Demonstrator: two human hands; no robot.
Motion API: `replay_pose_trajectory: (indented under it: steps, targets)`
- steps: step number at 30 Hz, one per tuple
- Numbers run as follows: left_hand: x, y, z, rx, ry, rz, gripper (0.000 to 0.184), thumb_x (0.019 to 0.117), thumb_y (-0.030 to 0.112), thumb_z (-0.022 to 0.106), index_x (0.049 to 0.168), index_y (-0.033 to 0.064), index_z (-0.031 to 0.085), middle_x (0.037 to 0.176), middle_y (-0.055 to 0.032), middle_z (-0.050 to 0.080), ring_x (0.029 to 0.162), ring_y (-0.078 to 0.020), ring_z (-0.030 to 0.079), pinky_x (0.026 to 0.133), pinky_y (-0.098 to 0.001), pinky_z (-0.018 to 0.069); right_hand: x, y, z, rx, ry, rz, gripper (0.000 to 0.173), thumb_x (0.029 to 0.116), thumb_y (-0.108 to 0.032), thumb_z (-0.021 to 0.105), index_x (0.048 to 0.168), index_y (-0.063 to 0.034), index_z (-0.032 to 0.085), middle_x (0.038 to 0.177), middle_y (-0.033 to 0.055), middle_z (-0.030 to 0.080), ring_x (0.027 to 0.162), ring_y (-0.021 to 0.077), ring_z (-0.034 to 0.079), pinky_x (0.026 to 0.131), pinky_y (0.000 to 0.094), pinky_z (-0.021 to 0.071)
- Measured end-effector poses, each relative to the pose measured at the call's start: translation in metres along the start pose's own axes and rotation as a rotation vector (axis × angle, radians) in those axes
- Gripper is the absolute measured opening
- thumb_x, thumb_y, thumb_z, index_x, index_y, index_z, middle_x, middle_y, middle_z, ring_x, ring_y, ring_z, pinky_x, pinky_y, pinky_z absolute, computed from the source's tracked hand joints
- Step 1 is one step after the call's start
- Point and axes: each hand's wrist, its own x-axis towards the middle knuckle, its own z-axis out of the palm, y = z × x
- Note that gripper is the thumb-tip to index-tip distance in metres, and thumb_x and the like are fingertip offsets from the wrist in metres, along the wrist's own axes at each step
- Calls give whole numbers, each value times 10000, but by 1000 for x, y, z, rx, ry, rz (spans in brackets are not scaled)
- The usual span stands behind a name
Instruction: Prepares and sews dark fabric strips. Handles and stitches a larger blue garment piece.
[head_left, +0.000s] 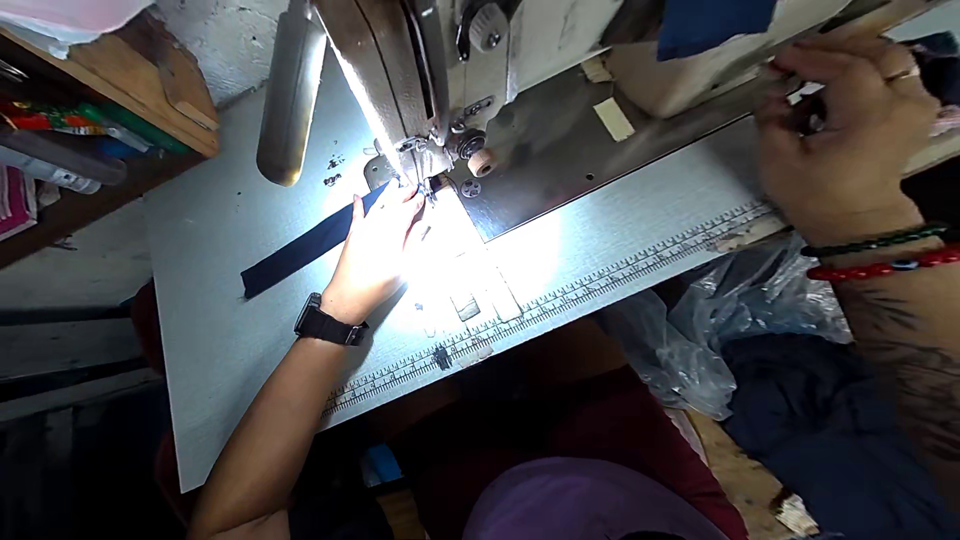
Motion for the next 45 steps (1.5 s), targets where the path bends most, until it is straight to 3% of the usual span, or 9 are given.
replay_pose_trajectory:
  steps: [5,11,14,17,22,33,38,41,45]
  targets:
    - [37,-15,-16,-125,202,-91,327,1060,222,487,1057,-9,719,1102,-187,697,1126,-311,646,1004,-490,482,-13,-3,-5,25,42,-95,506,1066,-211,542,1519,-11,436,1511,342,399,1077,390,648,876,438,569]
    - [80,13,-29,-57,-79,-518,451,926,292,709,1272,7,654,1400,-265,514,1344,-437,432,1000,-651,350,-41,-94,-16,141,-239,-24,509,992,-348,615,1367,-7,573,1108,250,664,751,390,650,603,583,517]
    - [75,-22,-18,-150,192,-517,278,960,182,625,1128,-31,687,1205,-222,664,1208,-370,597,995,-608,435,-50,-120,-8,203,-467,-26,476,962,-401,658,1351,-127,646,1109,143,679,779,317,678,614,569,542]
    - [47,-60,-33,-399,434,-662,315,1051,170,535,1243,-80,539,1080,-224,652,976,-281,675,916,-456,548,-54,-153,10,249,-509,-156,341,1007,-245,591,1316,-139,689,1042,130,678,792,292,685,640,520,566]
    - [-5,-41,-47,-695,548,-484,310,958,67,673,1210,-33,520,938,-61,638,798,-62,626,767,-257,544,-36,-248,58,233,-424,-311,113,938,-47,656,1010,30,695,921,188,660,830,353,692,689,496,585]
    - [-50,-1,-57,-631,543,-352,339,970,77,667,1274,63,516,991,-61,635,805,-83,636,726,-251,554,-7,-316,103,366,-555,-156,309,1029,-143,548,1274,14,653,1176,254,663,1100,425,643,902,599,514]
    - [-75,20,-89,-627,522,-367,472,935,46,696,1359,94,493,1096,-89,666,912,-151,679,795,-339,591,-20,-315,83,938,-550,58,400,1020,-315,644,1346,-83,648,1096,131,709,923,234,674,805,449,564]
    - [-93,52,-118,-529,521,-307,523,909,30,711,1376,91,484,1078,-78,653,933,-159,654,797,-335,569,-22,-337,82,1062,-458,37,606,902,-461,763,1365,-92,635,826,56,651,622,138,538,558,357,471]
    - [-106,91,-158,-273,609,-117,478,922,55,696,1354,53,493,1072,-38,633,936,-99,624,816,-253,532,-19,-362,65,1115,-327,-179,448,903,-342,786,1237,-65,677,1027,67,717,869,158,678,740,401,576]
